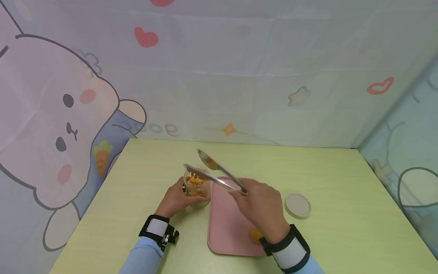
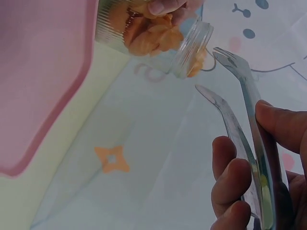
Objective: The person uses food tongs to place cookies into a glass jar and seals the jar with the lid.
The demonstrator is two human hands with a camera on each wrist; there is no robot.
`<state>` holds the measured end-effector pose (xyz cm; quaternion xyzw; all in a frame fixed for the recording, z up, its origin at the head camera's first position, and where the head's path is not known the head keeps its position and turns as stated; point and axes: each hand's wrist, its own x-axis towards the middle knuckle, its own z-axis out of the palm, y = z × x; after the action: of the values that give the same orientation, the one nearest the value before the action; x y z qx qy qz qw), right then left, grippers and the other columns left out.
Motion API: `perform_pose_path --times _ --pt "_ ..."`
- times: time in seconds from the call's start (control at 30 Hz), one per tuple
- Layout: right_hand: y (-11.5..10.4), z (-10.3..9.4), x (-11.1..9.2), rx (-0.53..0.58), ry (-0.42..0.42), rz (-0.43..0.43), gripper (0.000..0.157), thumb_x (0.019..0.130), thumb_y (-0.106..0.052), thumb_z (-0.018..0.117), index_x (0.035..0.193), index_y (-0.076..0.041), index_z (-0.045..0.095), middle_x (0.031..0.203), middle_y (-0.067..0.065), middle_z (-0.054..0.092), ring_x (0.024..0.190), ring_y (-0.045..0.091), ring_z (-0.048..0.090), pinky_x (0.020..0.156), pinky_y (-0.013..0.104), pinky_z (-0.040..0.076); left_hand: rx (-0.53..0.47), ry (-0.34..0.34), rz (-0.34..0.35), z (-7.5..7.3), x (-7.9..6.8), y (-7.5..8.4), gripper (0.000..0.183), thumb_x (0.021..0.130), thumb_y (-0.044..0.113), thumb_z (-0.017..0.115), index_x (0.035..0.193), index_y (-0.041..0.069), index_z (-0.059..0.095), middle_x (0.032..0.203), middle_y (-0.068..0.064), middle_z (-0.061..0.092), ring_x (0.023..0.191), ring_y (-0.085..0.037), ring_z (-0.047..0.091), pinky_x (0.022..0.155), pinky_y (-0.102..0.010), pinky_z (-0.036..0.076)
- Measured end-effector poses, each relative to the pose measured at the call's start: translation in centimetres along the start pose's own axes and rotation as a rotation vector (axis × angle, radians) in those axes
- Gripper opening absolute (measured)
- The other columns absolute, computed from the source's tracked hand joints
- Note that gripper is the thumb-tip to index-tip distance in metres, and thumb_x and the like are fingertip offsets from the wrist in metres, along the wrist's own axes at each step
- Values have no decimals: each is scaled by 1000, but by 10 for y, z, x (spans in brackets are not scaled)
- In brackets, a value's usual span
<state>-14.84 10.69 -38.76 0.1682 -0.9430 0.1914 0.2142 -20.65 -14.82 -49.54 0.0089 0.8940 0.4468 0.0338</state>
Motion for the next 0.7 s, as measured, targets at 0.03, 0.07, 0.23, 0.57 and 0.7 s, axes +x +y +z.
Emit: perform_pose_path --times 0.03,0.07,0.23,0.57,0.7 --pt "1 0 0 -4 8 2 32 77 -39 76 99 -15 73 70 -3 68 48 11 52 37 25 34 2 3 3 0 0 0 105 61 59 80 142 9 37 131 -10 54 113 -23 51 86 -42 45" --pt "2 0 0 -6 16 4 31 77 -39 76 96 -16 72 68 -3 67 47 11 50 37 25 33 4 5 5 0 0 0 104 61 59 80 142 8 37 131 -11 54 112 -23 51 86 -42 45" --pt "5 -4 0 8 61 -9 28 77 -39 77 89 -15 70 64 -3 65 45 10 45 36 24 30 17 13 9 -2 1 -1 104 61 57 81 142 7 38 131 -13 53 111 -24 52 82 -41 46" --pt "8 -8 -3 2 56 15 28 77 -40 76 89 -15 70 65 -3 65 47 12 49 37 24 31 12 6 2 -2 1 -1 105 61 57 81 142 6 37 132 -14 53 112 -25 51 83 -42 46" --pt "9 -9 -6 9 52 32 30 76 -39 77 92 -15 71 68 -1 68 50 13 53 38 25 33 14 8 2 -1 2 -3 105 61 58 81 141 7 38 131 -12 53 111 -24 51 83 -41 46"
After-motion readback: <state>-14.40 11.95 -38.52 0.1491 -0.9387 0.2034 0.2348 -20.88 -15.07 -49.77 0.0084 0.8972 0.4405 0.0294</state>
